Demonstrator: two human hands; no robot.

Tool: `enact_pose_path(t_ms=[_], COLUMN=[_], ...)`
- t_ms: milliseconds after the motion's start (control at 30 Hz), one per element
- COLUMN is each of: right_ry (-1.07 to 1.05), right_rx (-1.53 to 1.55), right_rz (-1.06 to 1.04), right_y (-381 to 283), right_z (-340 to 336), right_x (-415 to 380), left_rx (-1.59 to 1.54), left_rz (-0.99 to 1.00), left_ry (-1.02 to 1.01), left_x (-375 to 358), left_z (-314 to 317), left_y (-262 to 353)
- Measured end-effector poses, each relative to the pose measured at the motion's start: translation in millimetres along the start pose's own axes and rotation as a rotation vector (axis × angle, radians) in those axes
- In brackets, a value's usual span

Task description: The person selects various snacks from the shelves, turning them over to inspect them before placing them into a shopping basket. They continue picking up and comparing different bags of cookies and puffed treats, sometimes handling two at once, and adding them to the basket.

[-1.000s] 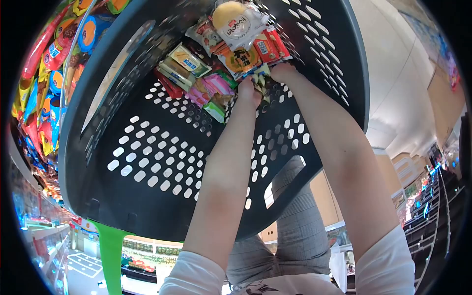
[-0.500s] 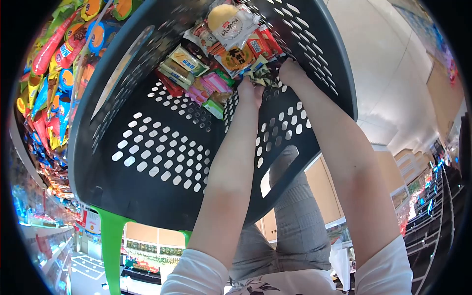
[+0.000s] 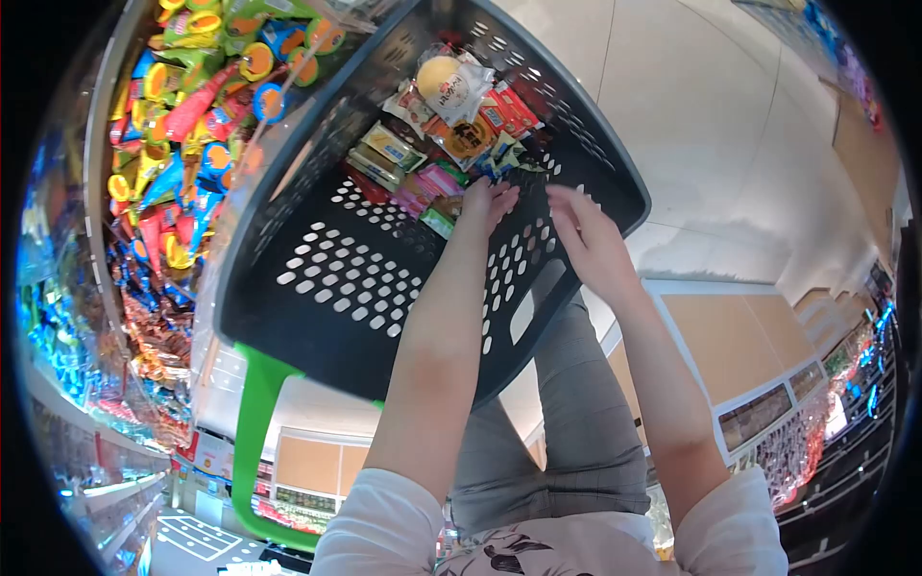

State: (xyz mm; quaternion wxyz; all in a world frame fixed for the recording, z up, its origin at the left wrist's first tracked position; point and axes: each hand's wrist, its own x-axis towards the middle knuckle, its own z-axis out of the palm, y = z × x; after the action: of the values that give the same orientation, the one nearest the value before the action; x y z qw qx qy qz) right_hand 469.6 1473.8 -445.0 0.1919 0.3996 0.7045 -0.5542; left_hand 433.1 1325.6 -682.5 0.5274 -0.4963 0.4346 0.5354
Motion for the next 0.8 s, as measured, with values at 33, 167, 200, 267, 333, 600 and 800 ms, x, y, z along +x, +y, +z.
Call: enact_pose_path(t_ms=[33, 167, 200, 267, 333, 600, 800], right_ry=[0.005, 0.006, -0.005, -0.013, -0.009, 0.145, 0.147], right_rx=[0.04, 0.118, 0.119, 0.12, 0.119, 0.089, 0.004], right_rz=[-0.011, -0.024, -0.015, -0.04, -0.07, -0.148, -0.227], right_y=[-3, -13, -15, -22, -31, -66, -98], right_z=[0, -1, 0, 1, 2, 34, 103], right_x=[-18, -87, -103, -132, -154, -257, -328], left_rx=[0.094, 0.504, 0.611, 0.757, 0.925, 1.818, 1.796], left_rz=[0.033, 0.149, 0.17, 0.168, 0.222, 1.007, 1.281], left_ry=[0.008, 0.052, 0.074, 0.161, 0.204, -0.217, -0.3], left_x=[-11, -69, -87, -118, -149, -314, -493], left_z=[-9, -48, -56, -62, -63, -27, -63], left_y=[3, 27, 33, 48, 68, 154, 166])
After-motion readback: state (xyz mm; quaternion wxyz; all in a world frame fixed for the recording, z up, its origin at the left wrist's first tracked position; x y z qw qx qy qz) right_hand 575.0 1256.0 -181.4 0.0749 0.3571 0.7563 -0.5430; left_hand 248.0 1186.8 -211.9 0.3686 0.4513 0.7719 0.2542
